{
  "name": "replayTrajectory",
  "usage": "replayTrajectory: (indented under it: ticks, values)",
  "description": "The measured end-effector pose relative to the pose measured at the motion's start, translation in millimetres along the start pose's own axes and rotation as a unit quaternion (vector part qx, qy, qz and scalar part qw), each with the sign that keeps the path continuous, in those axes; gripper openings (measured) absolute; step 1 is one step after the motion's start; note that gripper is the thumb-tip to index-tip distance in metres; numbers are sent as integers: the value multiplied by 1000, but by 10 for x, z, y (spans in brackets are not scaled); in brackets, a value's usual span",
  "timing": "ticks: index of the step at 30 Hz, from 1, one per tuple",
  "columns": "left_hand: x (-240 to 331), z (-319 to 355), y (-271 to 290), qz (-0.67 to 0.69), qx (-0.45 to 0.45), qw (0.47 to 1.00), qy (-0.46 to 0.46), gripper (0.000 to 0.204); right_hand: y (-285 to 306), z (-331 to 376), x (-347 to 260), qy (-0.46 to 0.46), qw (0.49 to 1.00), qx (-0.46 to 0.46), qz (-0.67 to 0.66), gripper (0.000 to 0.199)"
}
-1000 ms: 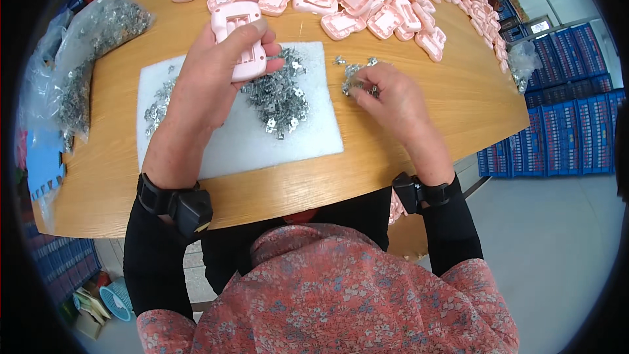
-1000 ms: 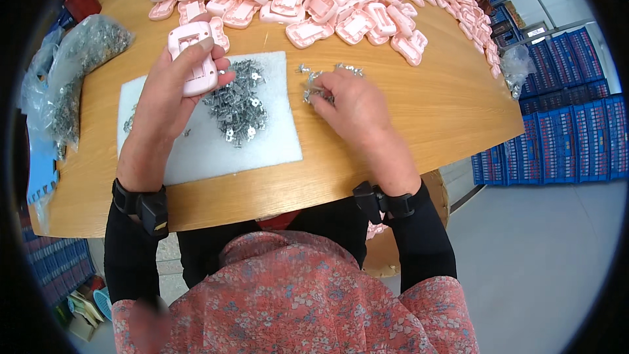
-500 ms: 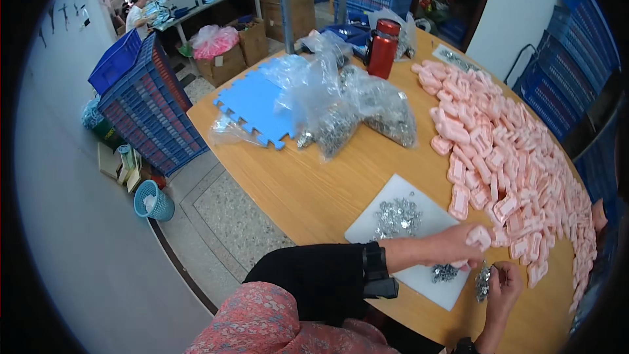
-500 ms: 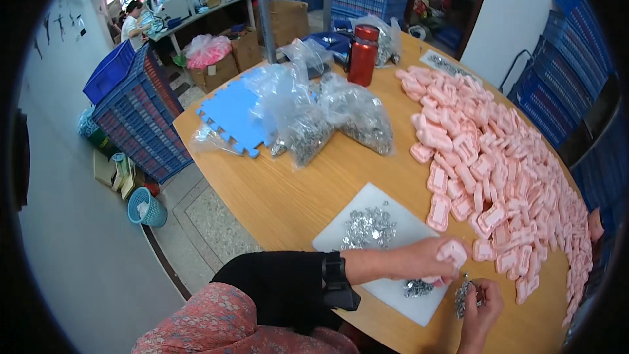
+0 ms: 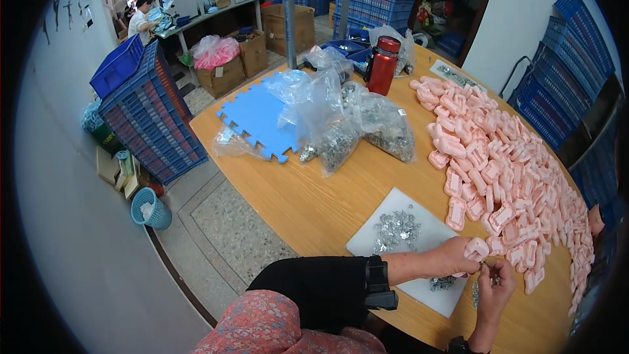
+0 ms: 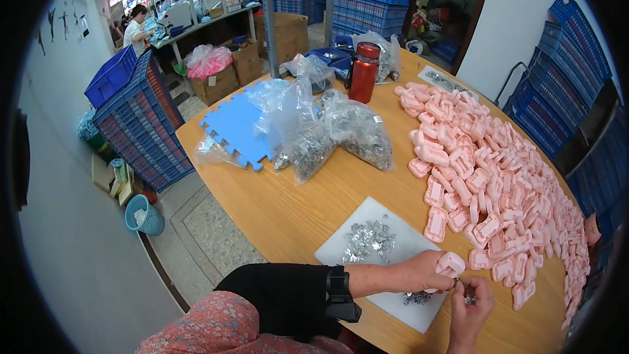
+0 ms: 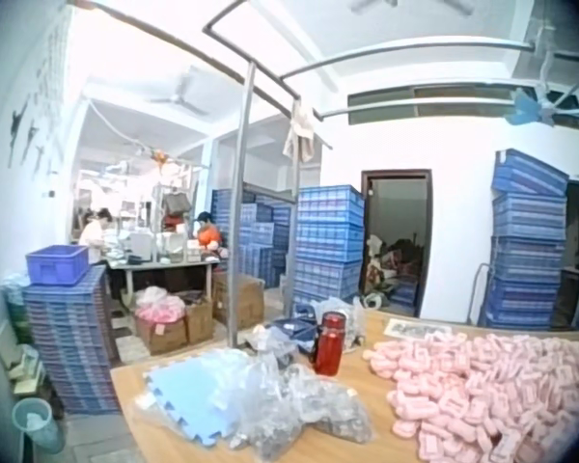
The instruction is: The person sits at a table in a workshop and assembles small pink plastic components. They pick up a pink plastic piece and use a thin metal tool to insert small metal fasteners into it. The person repeats this process for multiple units, handling the components and fasteners by hand.
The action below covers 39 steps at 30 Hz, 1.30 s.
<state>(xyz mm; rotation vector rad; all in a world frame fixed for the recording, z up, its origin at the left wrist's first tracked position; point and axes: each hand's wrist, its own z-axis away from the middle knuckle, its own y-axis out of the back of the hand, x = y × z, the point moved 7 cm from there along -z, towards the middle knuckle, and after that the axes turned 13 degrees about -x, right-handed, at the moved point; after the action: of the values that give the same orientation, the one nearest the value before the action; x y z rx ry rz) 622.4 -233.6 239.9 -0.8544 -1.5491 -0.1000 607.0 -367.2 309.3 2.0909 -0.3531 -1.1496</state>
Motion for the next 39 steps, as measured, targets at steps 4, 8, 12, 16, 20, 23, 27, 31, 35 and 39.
replayTrajectory:
  ticks: [4, 8, 12, 16, 20, 23, 27, 31, 35, 39]
  values:
    - [-6, -1, 23, -26, 8, 999, -34, 34, -33, -23, -54, 31, 999, -3, 14, 13]
    - [18, 8, 30, 18, 1, 1000, -12, 39, -41, -73, -146, 53, 999, 7, 5, 14]
    - [95, 18, -8, 97, -26, 995, -8, 45, -70, -41, -2, -8, 997, 19, -80, 12]
    - [171, 63, -24, 101, -22, 995, -4, 46, -101, -44, 192, -56, 980, -10, -192, 9]
    - [109, 27, 13, 56, -24, 998, -9, 45, -125, -39, 315, -98, 956, -45, -274, 7]
    - [100, 32, 32, 36, -20, 999, -7, 45, -136, -31, 330, -114, 944, -73, -302, 7]
    - [54, 4, 82, 9, -7, 1000, -13, 46, -128, 1, 371, -118, 943, -68, -305, 8]
    - [43, -16, 98, -3, 17, 999, -45, 41, -143, 14, 408, -130, 944, -54, -297, 6]
    - [131, 20, 127, -138, 58, 987, -62, 39, -175, -2, 382, -110, 957, -46, -265, 8]
    - [172, 52, 138, -191, 82, 976, -63, 37, -174, -23, 330, -114, 967, -43, -223, 10]
